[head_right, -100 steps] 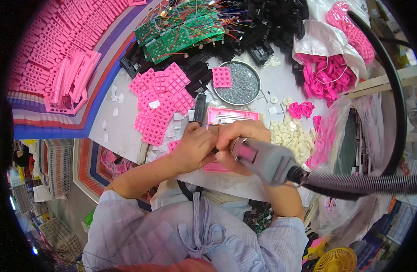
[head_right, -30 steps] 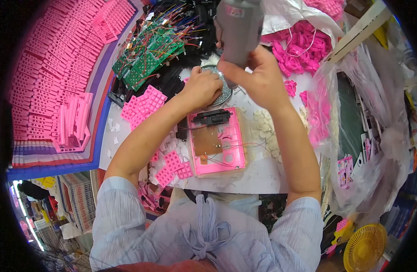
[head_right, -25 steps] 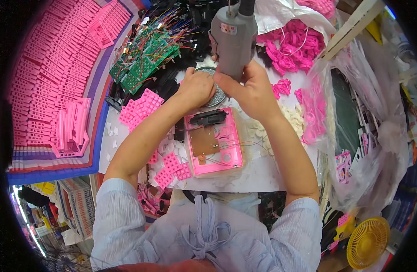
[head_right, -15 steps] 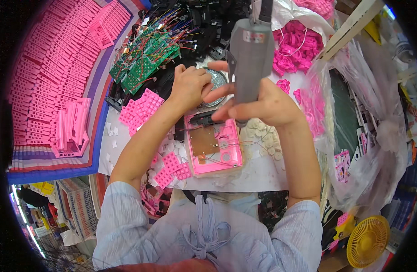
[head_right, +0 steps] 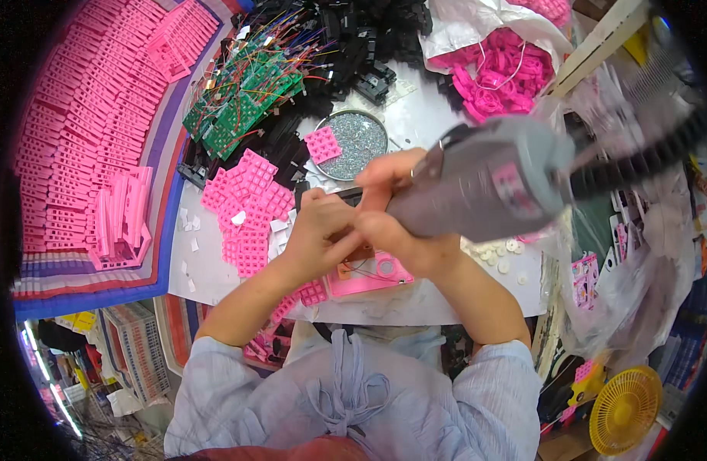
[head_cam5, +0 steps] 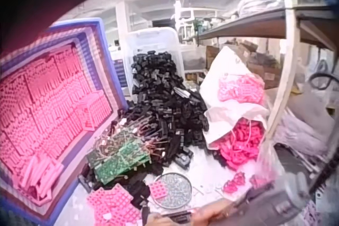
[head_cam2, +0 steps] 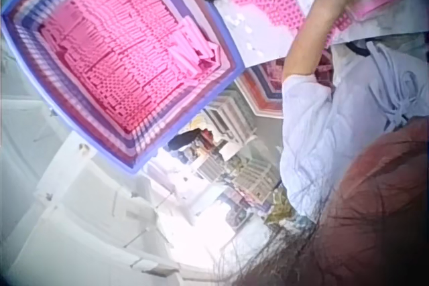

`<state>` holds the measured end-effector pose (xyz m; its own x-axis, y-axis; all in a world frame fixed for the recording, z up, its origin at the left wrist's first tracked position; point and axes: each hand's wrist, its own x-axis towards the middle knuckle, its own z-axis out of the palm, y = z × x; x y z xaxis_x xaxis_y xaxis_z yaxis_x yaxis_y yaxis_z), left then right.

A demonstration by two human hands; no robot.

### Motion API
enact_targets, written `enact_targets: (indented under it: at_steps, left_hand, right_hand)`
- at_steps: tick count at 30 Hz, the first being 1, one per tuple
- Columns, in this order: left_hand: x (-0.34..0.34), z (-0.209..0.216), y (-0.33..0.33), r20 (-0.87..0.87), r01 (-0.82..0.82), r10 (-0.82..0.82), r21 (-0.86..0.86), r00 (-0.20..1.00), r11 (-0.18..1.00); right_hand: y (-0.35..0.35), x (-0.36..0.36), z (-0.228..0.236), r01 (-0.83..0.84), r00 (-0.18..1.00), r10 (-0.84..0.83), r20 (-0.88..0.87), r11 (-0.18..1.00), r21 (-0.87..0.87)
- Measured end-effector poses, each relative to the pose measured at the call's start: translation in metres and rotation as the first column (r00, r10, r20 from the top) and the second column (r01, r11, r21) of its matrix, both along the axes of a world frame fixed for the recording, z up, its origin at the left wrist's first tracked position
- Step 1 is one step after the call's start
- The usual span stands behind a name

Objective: Assembling components into pink electronic toy casings using manual dexterity and an electric screwdriver.

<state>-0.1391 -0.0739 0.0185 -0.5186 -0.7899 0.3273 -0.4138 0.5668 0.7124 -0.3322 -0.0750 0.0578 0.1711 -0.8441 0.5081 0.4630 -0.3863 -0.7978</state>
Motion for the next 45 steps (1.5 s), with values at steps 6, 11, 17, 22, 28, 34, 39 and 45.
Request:
enact_targets:
  at_steps: [6,11,17,22,28,34,39,45]
  left_hand:
    - [0.004,0.0,0.004,-0.118,-0.023,0.021,-0.016,0.993,1.0]
    - [0.005,-0.004,0.001,-0.066,-0.071,0.062,-0.155,0.996,0.985]
    - [-0.011,-0.013,-0.005,0.2,-0.182,0.287,-0.421,0.937,0.889]
    - [-0.007,-0.036,-0.008,0.237,-0.146,0.261,-0.415,0.936,0.898]
    - [-0.007,-0.04,-0.007,0.206,-0.16,0.256,-0.394,0.945,0.905]
    - [-0.004,-0.034,-0.017,0.223,-0.111,0.174,-0.267,0.959,0.957]
    - [-0.008,-0.03,-0.032,0.338,-0.096,0.164,-0.211,0.927,0.973]
    - [0.039,0.07,-0.013,0.263,-0.175,0.176,-0.027,0.949,0.984]
  right_hand:
    - [0.006,0.005,0.005,0.024,0.996,-0.032,-0.077,0.994,-0.11]
    - [0.004,0.011,0.002,-0.013,0.998,0.012,0.055,1.0,0.023]
    - [-0.023,-0.001,-0.021,0.186,0.98,-0.18,-0.089,0.981,0.061]
    - [-0.042,0.014,-0.035,0.219,0.971,-0.197,-0.139,0.96,0.172]
    - [-0.045,0.026,-0.049,0.249,0.948,-0.221,-0.229,0.963,0.103]
    - [-0.045,0.024,-0.054,0.255,0.894,-0.217,-0.392,0.966,0.046]
    - [-0.07,-0.001,-0.038,0.016,0.918,0.072,-0.39,0.976,0.218]
    - [-0.102,-0.098,-0.004,0.351,0.742,-0.249,-0.623,0.935,0.045]
